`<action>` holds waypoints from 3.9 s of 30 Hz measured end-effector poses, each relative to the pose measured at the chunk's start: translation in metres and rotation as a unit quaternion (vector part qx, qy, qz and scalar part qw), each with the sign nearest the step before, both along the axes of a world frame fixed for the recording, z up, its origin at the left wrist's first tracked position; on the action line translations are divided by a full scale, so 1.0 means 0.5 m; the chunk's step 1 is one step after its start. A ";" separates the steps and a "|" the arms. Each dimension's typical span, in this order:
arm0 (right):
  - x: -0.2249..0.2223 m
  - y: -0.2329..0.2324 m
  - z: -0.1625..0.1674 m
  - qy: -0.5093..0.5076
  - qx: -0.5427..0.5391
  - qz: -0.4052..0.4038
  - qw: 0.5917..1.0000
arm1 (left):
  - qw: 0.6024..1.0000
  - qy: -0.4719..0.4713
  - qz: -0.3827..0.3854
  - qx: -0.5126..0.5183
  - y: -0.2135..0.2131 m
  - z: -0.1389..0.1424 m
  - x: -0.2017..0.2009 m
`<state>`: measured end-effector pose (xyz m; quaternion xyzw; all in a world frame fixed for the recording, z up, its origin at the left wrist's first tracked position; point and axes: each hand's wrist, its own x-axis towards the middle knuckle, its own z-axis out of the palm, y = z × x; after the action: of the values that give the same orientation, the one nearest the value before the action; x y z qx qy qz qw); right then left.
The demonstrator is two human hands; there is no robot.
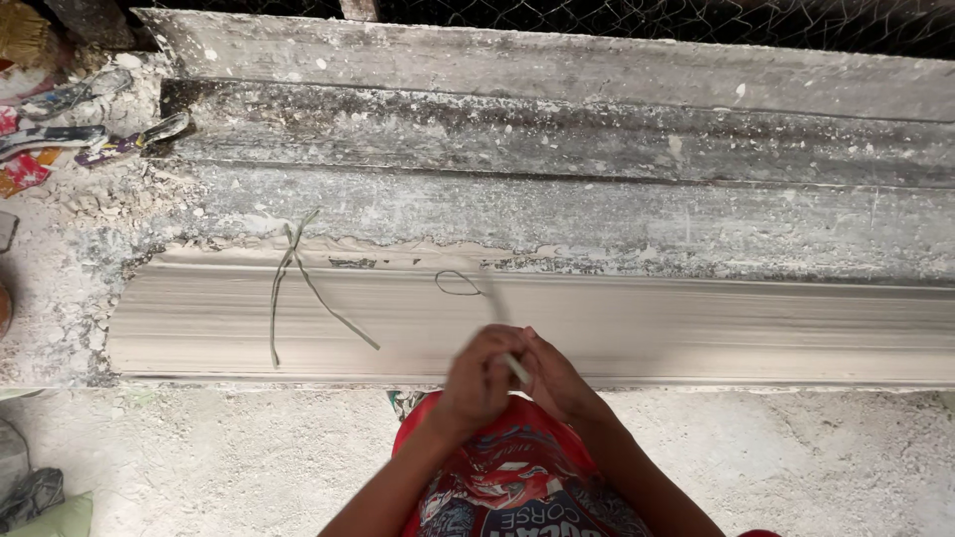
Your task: The person ties multiple small green cords into loops on a long white decorative molding. They then pick up a bucket and scrape excess white material from the molding's edge with a tool.
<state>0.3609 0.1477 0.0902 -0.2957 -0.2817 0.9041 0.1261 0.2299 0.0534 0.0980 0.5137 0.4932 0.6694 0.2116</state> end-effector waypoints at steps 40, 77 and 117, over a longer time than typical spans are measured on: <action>0.044 0.040 -0.041 -0.117 0.280 -0.007 0.953 | 0.988 0.029 0.063 -0.140 0.009 0.084 -0.014; -0.016 -0.014 0.005 -0.017 0.251 -0.035 0.967 | 0.962 -0.065 0.096 -0.247 0.014 0.068 -0.012; 0.086 0.113 -0.021 -0.097 0.296 0.391 0.866 | 0.840 0.511 -0.107 0.144 0.004 0.127 -0.056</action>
<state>0.4040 0.2044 0.0798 -0.1965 -0.6394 0.7201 -0.1844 0.2018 0.0553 0.1613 0.8574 0.3711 0.3482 -0.0764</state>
